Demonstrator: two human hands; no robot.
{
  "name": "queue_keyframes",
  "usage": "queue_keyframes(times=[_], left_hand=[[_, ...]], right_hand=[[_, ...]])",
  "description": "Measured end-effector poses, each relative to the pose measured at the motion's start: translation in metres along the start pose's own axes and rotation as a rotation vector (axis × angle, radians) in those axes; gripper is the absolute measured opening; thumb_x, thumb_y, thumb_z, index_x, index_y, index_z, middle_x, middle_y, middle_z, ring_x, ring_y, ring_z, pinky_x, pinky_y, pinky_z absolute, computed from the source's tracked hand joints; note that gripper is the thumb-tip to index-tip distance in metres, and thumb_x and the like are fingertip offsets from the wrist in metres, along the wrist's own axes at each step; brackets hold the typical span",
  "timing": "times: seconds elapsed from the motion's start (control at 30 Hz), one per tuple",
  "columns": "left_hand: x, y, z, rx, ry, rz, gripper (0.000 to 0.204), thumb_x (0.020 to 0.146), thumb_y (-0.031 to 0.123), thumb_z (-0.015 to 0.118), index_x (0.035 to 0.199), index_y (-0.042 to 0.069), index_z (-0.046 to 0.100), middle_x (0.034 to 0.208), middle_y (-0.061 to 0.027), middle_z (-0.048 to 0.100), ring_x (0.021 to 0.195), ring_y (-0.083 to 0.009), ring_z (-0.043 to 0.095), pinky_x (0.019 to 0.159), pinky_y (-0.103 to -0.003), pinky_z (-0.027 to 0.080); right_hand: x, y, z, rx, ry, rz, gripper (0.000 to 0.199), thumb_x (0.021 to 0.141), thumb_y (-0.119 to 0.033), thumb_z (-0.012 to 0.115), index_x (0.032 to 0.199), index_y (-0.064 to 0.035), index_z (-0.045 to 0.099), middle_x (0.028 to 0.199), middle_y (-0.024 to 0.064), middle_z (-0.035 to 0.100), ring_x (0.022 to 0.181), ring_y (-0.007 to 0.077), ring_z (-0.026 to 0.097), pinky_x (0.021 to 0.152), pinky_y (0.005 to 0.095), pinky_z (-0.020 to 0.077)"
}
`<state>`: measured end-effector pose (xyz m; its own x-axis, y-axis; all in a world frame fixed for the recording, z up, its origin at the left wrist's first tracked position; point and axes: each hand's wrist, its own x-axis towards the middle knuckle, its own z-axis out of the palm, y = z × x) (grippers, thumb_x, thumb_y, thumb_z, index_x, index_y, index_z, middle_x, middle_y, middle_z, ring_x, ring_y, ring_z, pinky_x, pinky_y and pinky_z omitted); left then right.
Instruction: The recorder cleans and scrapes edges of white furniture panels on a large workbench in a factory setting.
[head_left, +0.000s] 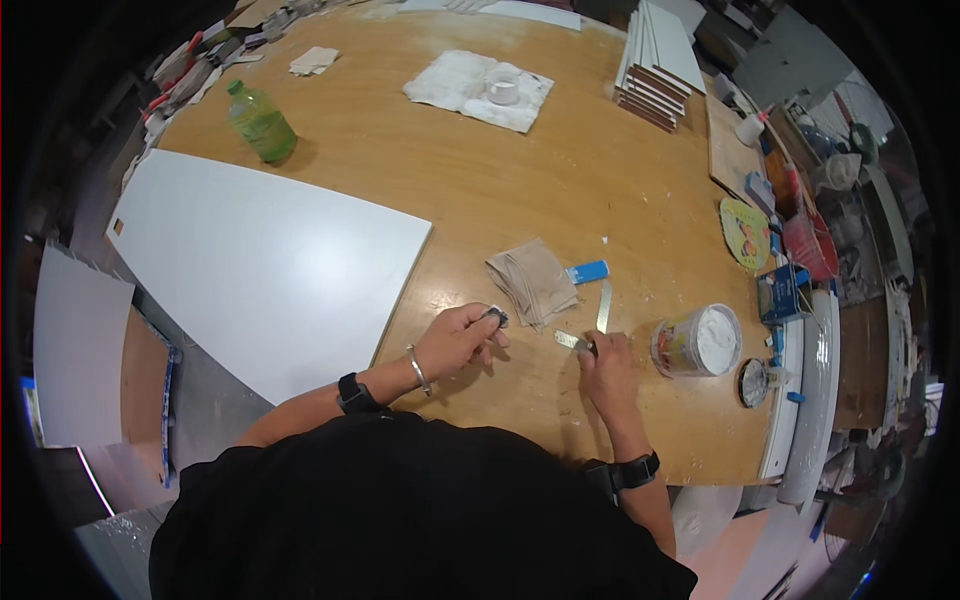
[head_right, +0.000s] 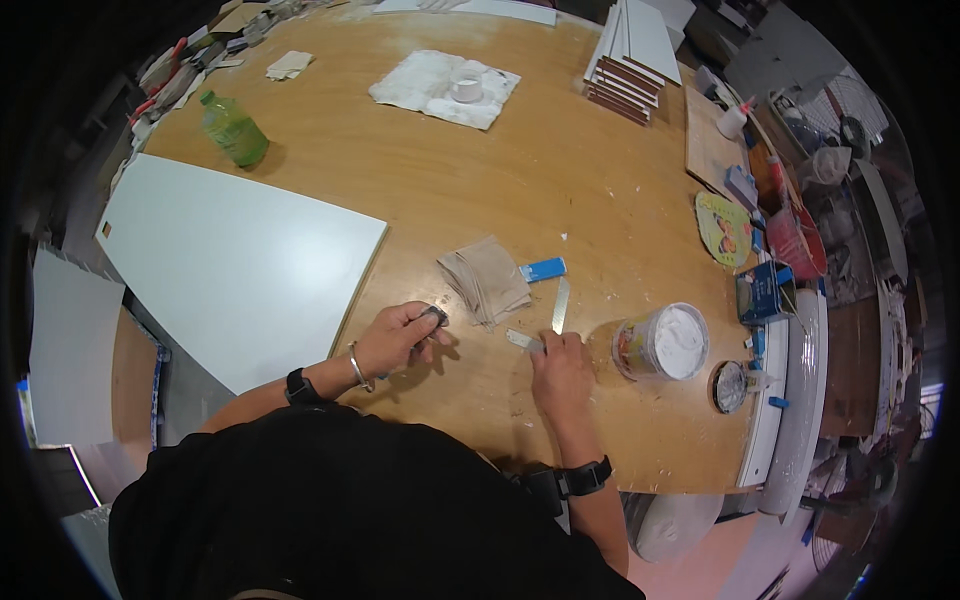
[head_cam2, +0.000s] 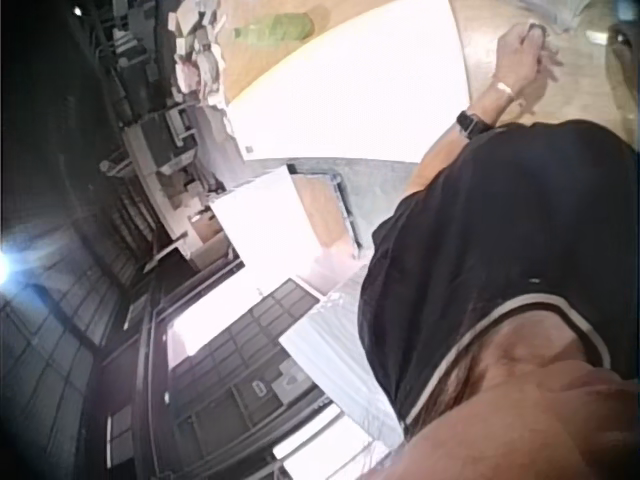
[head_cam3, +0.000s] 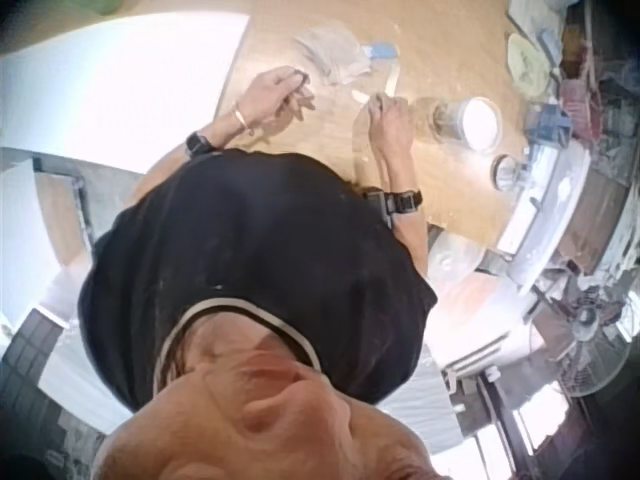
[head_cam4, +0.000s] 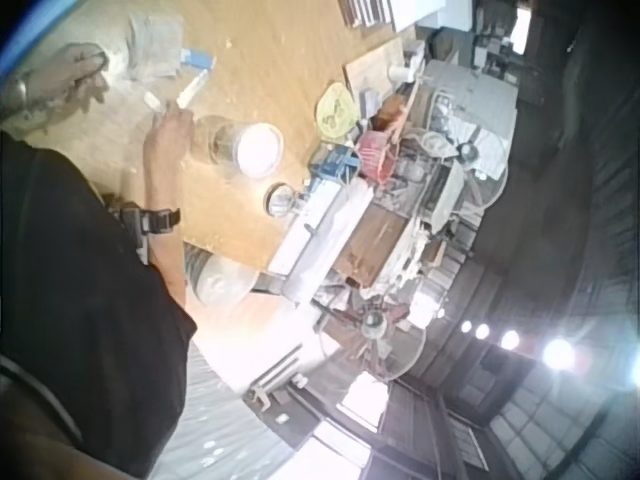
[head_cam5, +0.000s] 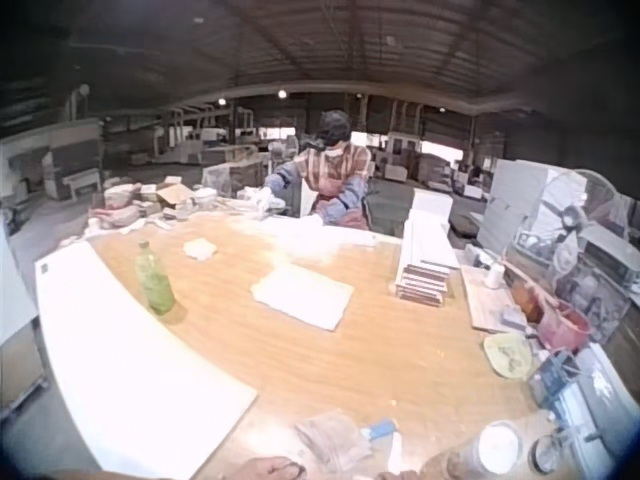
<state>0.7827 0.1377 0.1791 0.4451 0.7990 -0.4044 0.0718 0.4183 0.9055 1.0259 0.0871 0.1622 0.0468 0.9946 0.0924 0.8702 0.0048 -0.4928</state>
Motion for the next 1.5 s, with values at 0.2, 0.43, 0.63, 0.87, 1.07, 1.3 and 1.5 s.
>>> queue_keyframes(times=[0.2, 0.43, 0.63, 0.87, 1.07, 1.3, 1.5], left_hand=[[-0.008, -0.001, 0.003, 0.074, 0.057, 0.057, 0.03, 0.092, 0.029, 0.044, 0.091, 0.001, 0.056, 0.08, -0.0047, 0.065, 0.054, -0.0077, 0.055, 0.051, -0.021, 0.043], [-0.021, 0.019, -0.001, 0.234, 0.125, 0.007, 0.035, 0.091, 0.032, 0.043, 0.084, 0.002, 0.059, 0.075, -0.0035, 0.065, 0.052, -0.0074, 0.053, 0.052, -0.022, 0.043], [-0.019, 0.025, 0.005, 0.138, 0.024, 0.086, 0.017, 0.09, 0.016, 0.047, 0.093, 0.002, 0.057, 0.077, -0.0019, 0.061, 0.062, -0.0065, 0.053, 0.057, -0.022, 0.044], [-0.019, 0.009, -0.002, 0.114, -0.12, 0.158, 0.014, 0.087, 0.011, 0.054, 0.097, 0.002, 0.057, 0.079, -0.001, 0.059, 0.069, -0.0075, 0.053, 0.062, -0.023, 0.044], [-0.019, 0.013, -0.001, 0.143, -0.097, 0.086, 0.016, 0.088, 0.018, 0.055, 0.096, 0.004, 0.059, 0.078, 0.0013, 0.058, 0.065, -0.0068, 0.052, 0.058, -0.022, 0.043], [-0.02, 0.029, 0.01, 0.376, 0.077, 0.057, 0.022, 0.089, 0.024, 0.052, 0.087, 0.004, 0.062, 0.061, 0.0002, 0.056, 0.056, -0.0059, 0.049, 0.053, -0.023, 0.042], [-0.017, 0.016, 0.006, 0.425, 0.103, 0.164, 0.022, 0.089, 0.024, 0.051, 0.084, 0.004, 0.06, 0.062, -0.001, 0.057, 0.058, -0.0083, 0.052, 0.055, -0.024, 0.043]], right_hand=[[0.004, -0.001, -0.004, -0.256, -0.095, -0.06, 0.016, 0.072, -0.015, 0.065, 0.085, -0.0069, 0.059, 0.09, 0.0094, 0.053, 0.092, 0.0277, 0.053, 0.075, 0.0385, 0.0446], [0.015, -0.012, -0.006, 0.779, -0.308, 0.257, 0.013, 0.086, -0.013, 0.053, 0.092, -0.0027, 0.047, 0.079, 0.0091, 0.059, 0.064, 0.0167, 0.054, 0.06, 0.0273, 0.0433], [0.025, -0.072, -0.002, 1.184, -0.484, 0.102, 0.036, 0.09, -0.01, 0.047, 0.124, -0.0028, 0.036, 0.069, 0.0035, 0.056, 0.057, 0.0069, 0.047, 0.054, 0.0199, 0.0402], [0.025, -0.081, 0.011, 1.251, -0.61, 0.117, 0.042, 0.089, -0.008, 0.047, 0.13, -0.0045, 0.038, 0.069, 0.0013, 0.054, 0.055, 0.0056, 0.045, 0.051, 0.0187, 0.0377], [0.029, -0.08, 0.008, 1.275, -0.61, 0.208, 0.033, 0.089, -0.007, 0.047, 0.121, -0.0031, 0.049, 0.069, 0.0011, 0.054, 0.053, 0.0046, 0.043, 0.047, 0.0174, 0.0357], [0.037, -0.076, 0.01, 1.247, -0.597, 0.266, 0.03, 0.09, -0.01, 0.049, 0.119, 0.0011, 0.05, 0.073, 0.0019, 0.057, 0.054, 0.0041, 0.045, 0.047, 0.0167, 0.0359], [0.039, -0.077, 0.017, 1.166, -0.655, 0.249, 0.034, 0.09, -0.011, 0.047, 0.123, -0.0085, 0.05, 0.069, -0.0008, 0.055, 0.05, 0.0032, 0.044, 0.044, 0.0161, 0.0359]])
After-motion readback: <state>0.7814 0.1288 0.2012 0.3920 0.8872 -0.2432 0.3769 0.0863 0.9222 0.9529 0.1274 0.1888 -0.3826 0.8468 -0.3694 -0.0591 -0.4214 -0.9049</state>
